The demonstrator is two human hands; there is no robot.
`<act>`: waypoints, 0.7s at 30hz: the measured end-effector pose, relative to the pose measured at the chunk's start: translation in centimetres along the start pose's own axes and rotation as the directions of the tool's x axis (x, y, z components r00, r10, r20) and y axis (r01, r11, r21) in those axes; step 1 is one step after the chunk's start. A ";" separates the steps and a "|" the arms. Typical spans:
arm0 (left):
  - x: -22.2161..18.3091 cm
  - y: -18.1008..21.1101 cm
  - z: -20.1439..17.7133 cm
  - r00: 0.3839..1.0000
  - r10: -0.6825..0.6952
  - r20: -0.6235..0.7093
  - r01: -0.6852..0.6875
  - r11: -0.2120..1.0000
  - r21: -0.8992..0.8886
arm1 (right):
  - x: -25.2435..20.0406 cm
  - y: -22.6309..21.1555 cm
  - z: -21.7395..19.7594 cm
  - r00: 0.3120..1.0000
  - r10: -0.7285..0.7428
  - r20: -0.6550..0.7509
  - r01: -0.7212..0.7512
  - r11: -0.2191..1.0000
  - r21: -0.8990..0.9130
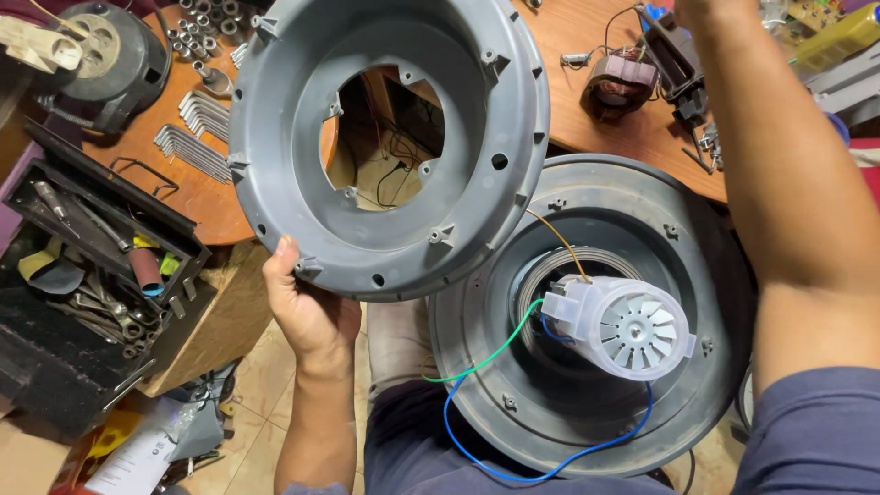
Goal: Cleaning and reassembling the motor and housing components of a vacuum cleaner.
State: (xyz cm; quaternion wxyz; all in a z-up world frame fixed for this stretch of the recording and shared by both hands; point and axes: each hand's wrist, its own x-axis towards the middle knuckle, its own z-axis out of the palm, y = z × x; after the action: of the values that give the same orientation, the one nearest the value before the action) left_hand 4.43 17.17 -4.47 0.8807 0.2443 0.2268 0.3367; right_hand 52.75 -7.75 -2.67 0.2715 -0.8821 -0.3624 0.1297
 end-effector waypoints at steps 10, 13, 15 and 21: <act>0.4 -0.1 0.4 0.997 0.018 0.077 -0.013 0.997 -0.073 | -14.6 -15.1 -3.2 0.972 -0.074 0.223 0.004 0.954 0.300; -0.1 0.1 0.7 0.996 0.020 0.090 -0.012 0.996 -0.094 | -16.9 -16.8 -2.7 0.974 -0.043 0.223 0.080 0.984 -0.158; -0.2 0.1 0.8 0.996 0.014 0.092 -0.004 0.995 -0.103 | -17.4 -17.6 -2.3 0.978 -0.032 0.207 0.121 0.895 -0.429; -0.9 -0.3 -1.1 0.980 0.024 0.200 0.016 0.980 -0.198 | -18.0 -19.4 0.3 0.945 0.075 0.319 0.121 0.826 -0.551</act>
State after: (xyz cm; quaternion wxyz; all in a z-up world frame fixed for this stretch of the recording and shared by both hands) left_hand 3.36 16.64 -5.25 0.9183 0.1885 0.1015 0.3329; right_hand 28.90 -8.90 8.78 -0.0633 -0.8842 -0.4350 0.1583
